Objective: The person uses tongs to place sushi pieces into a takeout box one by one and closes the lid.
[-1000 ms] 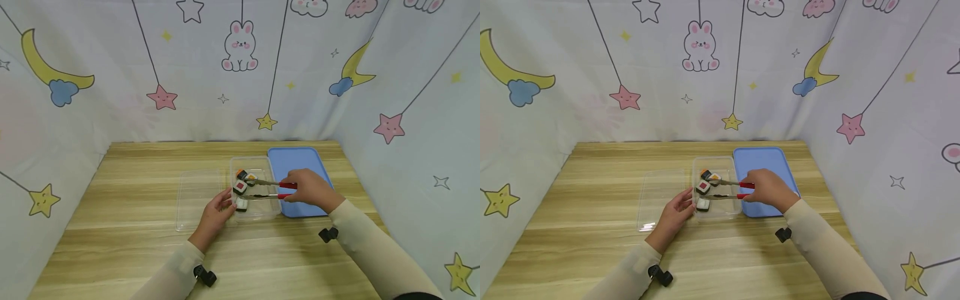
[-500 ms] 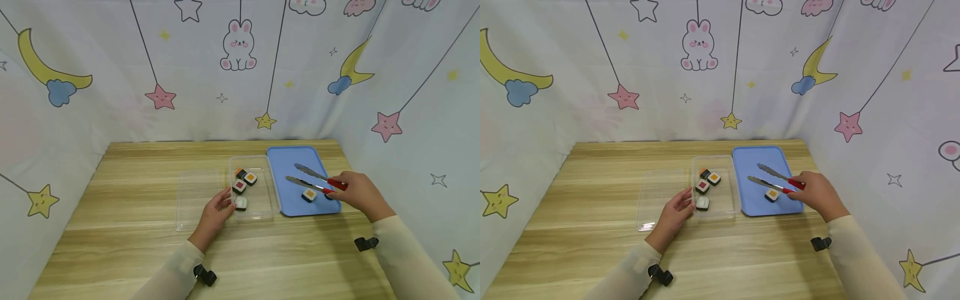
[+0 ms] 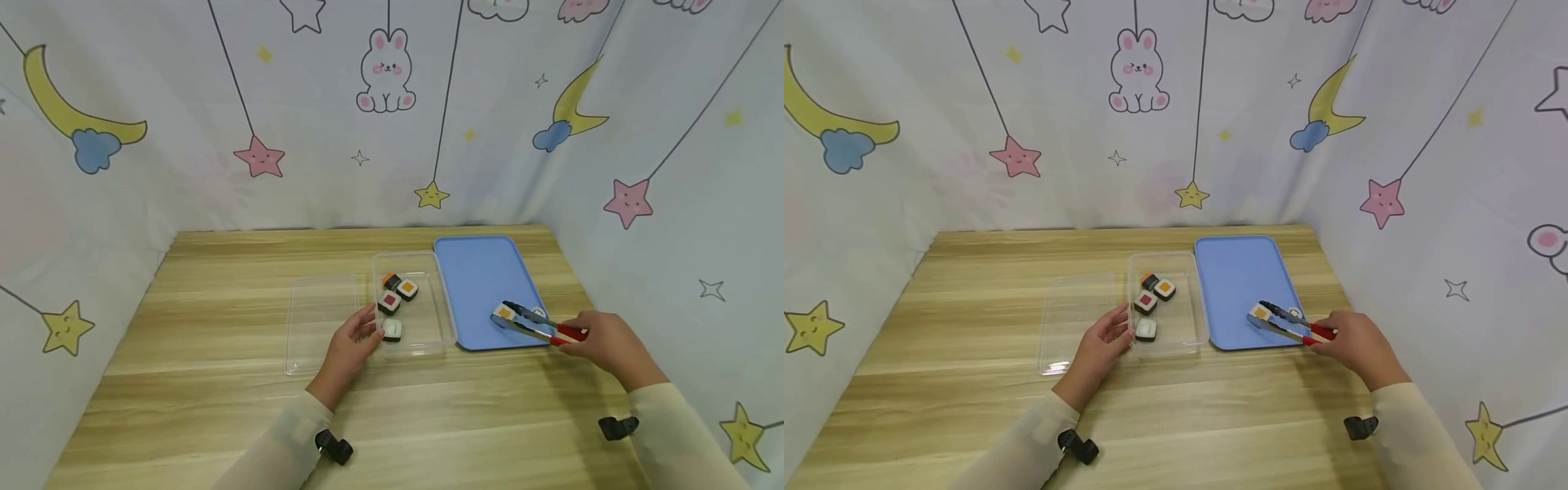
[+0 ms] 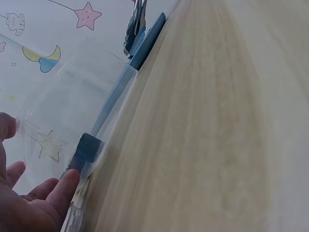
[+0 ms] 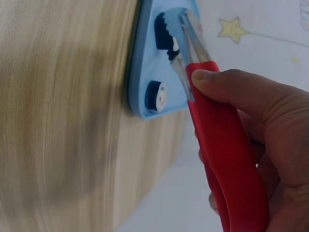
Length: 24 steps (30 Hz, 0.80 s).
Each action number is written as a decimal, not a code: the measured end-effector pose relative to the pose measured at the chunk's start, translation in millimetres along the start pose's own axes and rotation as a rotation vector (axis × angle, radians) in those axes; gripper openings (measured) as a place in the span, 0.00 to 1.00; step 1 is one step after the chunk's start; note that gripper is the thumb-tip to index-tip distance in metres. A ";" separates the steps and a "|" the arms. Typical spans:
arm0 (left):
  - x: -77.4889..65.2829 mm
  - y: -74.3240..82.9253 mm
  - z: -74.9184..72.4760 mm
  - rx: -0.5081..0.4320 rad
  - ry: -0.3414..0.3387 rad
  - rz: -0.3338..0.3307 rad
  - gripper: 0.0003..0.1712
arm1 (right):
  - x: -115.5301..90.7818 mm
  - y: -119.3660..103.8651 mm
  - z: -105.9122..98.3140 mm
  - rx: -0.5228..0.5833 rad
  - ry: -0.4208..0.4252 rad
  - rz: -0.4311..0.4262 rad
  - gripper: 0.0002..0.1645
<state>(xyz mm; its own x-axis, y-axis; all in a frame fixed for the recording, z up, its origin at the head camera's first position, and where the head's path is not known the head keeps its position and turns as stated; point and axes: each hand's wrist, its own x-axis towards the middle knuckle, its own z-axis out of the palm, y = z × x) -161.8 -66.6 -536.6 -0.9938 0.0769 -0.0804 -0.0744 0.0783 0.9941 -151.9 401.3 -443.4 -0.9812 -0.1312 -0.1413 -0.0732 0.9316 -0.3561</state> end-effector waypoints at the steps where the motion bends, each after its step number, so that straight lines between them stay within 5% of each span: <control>1: 0.6 -0.7 0.0 0.000 0.001 -0.003 0.36 | 0.0 -0.4 0.7 0.000 0.010 -0.010 0.32; 14: -1.4 -1.9 0.8 -0.005 0.013 0.005 0.34 | 7.3 -9.8 -9.1 0.018 0.087 -0.072 0.26; 24: 0.0 -5.3 -0.7 0.007 0.012 0.005 0.34 | 26.7 -50.6 -33.0 0.023 0.152 -0.175 0.26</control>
<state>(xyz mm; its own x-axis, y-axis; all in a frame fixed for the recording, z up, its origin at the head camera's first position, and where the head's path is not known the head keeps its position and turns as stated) -161.5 -67.7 -541.8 -0.9950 0.0657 -0.0749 -0.0692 0.0848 0.9940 -180.2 361.9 -398.7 -0.9695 -0.2362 0.0647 -0.2427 0.8909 -0.3839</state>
